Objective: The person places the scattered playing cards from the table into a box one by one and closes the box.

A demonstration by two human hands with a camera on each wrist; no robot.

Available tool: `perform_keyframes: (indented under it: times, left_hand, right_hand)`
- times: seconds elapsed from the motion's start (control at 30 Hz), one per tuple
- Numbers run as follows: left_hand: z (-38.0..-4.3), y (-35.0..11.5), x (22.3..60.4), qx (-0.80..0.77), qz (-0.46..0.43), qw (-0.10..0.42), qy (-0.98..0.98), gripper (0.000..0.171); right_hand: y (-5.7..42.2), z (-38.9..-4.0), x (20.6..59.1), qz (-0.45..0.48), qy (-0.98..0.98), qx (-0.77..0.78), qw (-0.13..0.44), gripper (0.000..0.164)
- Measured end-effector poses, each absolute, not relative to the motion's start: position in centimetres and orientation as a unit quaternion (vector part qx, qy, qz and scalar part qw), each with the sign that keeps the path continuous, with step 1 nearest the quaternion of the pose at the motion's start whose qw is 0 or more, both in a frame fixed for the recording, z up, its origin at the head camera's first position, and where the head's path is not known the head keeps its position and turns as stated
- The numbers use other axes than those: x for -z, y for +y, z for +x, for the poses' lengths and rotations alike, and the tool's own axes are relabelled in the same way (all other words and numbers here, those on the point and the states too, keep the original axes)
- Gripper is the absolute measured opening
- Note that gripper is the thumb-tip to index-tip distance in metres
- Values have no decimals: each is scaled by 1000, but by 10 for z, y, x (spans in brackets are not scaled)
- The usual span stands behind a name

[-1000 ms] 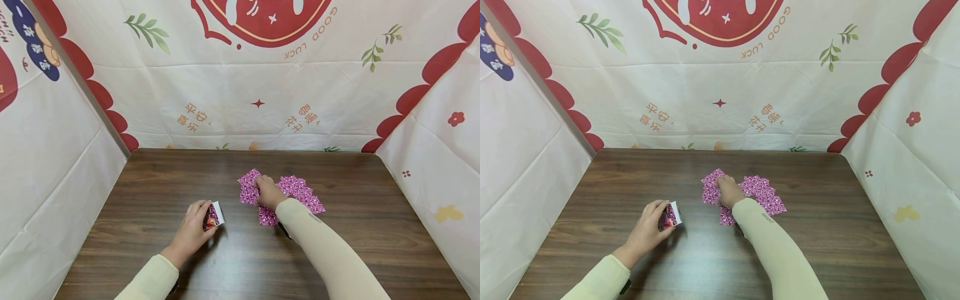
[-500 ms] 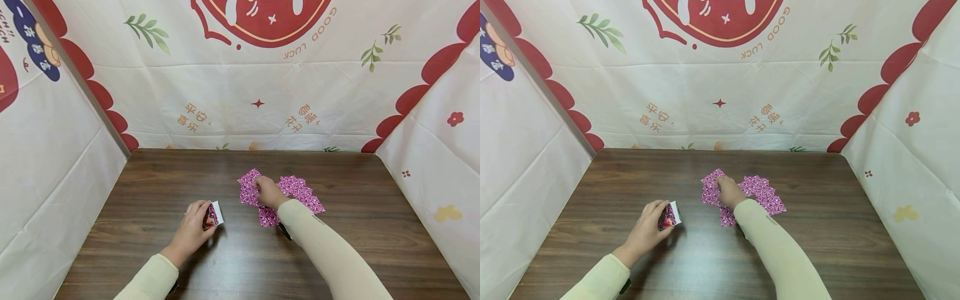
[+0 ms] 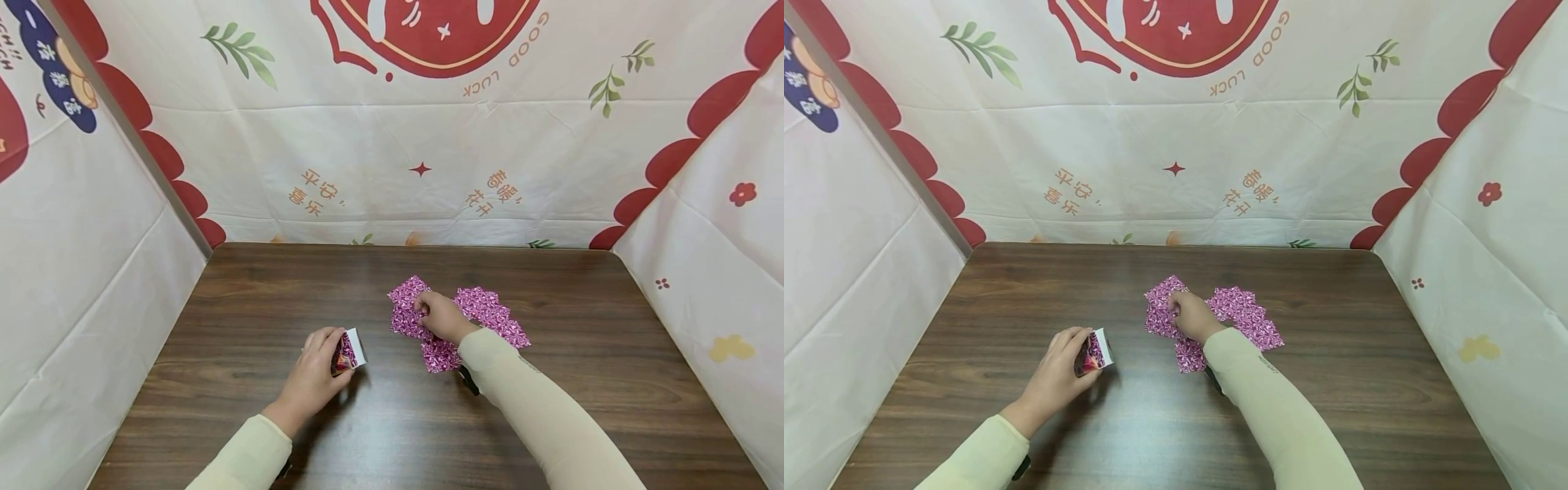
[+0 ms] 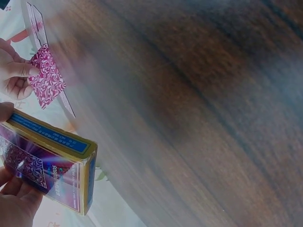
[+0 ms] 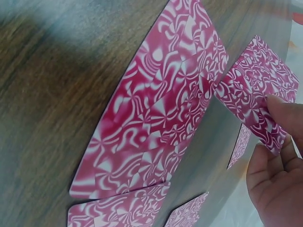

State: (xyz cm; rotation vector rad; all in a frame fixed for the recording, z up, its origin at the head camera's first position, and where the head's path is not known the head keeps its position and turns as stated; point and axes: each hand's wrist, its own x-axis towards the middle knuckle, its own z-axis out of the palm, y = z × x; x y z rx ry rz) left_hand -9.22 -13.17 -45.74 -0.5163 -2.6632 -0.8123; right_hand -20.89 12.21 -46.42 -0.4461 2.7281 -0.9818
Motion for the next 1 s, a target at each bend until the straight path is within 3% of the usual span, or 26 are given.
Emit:
perform_keyframes:
  times: [1.0]
  left_hand:
    - [-92,-131,459,278,-189,168,-927,64]
  right_hand:
    - [131,-195,449,-136,915,371,83,6]
